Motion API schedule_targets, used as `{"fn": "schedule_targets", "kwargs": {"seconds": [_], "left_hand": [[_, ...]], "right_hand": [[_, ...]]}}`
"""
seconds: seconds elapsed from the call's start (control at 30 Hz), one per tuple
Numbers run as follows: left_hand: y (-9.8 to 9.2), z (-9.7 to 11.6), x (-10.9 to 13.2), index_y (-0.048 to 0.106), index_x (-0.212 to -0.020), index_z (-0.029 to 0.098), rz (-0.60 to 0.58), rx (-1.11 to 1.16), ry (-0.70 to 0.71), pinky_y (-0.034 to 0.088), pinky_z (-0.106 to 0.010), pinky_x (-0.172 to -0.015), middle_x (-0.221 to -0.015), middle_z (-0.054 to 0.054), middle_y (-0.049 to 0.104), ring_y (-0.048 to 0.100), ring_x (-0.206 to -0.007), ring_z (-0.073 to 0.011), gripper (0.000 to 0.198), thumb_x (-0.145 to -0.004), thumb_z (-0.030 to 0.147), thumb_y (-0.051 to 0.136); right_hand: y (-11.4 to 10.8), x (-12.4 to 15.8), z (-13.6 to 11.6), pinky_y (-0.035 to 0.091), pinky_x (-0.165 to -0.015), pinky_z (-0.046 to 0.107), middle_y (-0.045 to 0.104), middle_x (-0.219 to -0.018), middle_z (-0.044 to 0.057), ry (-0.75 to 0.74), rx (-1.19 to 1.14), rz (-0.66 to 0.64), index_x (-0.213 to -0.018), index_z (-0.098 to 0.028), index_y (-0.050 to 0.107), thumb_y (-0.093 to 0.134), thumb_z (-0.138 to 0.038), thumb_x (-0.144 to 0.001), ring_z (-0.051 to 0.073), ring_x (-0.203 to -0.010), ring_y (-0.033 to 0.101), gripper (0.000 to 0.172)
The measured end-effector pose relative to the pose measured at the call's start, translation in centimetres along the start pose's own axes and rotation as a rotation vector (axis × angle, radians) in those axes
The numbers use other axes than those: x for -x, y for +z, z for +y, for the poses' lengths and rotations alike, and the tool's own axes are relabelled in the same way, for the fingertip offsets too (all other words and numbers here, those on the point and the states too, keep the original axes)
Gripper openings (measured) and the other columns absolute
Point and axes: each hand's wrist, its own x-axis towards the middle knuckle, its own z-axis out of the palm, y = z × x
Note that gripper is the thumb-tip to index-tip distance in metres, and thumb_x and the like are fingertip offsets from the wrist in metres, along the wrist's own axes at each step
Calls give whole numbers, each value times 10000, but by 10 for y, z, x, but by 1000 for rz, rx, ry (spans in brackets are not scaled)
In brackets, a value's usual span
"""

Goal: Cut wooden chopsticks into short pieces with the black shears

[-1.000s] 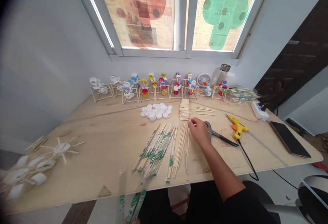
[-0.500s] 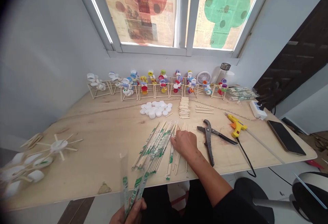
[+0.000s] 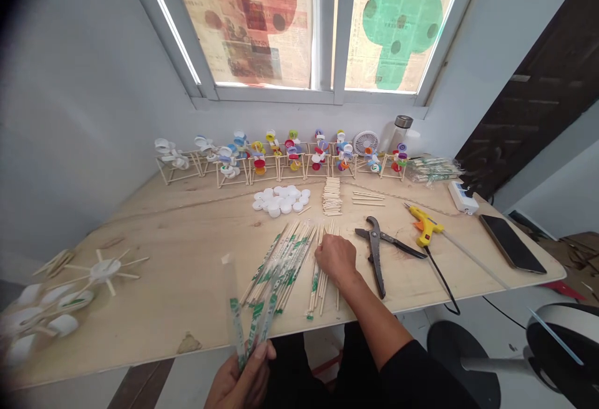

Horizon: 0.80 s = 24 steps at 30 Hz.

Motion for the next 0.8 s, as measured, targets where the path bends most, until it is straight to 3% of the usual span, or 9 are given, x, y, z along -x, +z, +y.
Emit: {"fn": "schedule_targets", "kwargs": {"seconds": [0.17, 0.37, 0.57, 0.8], "left_hand": [[14, 11, -2, 532, -667, 158, -30, 27, 21, 117, -155, -392, -462, 109, 168, 129, -426, -36, 478, -606, 620, 637], [21, 16, -1, 542, -701, 155, -82, -11, 17, 101, -150, -374, -456, 110, 173, 130, -420, -38, 475, -629, 617, 623], [21, 15, -2, 540, -705, 156, -115, -15, 7, 127, -146, -367, -447, 113, 180, 137, -406, -31, 452, -634, 591, 640], [30, 15, -4, 543, -705, 158, -77, -12, 51, 129, -146, -340, -417, 116, 202, 133, -378, -28, 462, -623, 603, 639]], "right_hand": [[-4, 4, 6, 388, -581, 249, 697, -865, 79, -5, -18, 14, -880, -183, 639, 381, -278, -865, 201, -800, 641, 274], [-7, 10, -1, 422, -680, 299, 691, -910, 140, -41, 9, 9, -918, -143, 641, 480, -449, -821, 261, -876, 631, 359], [-3, 3, -5, 429, -687, 295, 688, -953, 147, -29, -7, -19, -921, -150, 656, 509, -336, -807, 250, -886, 636, 263], [-1, 3, 8, 423, -619, 279, 701, -898, 108, 5, -25, -23, -889, -179, 657, 423, -269, -838, 237, -834, 650, 255]]}}
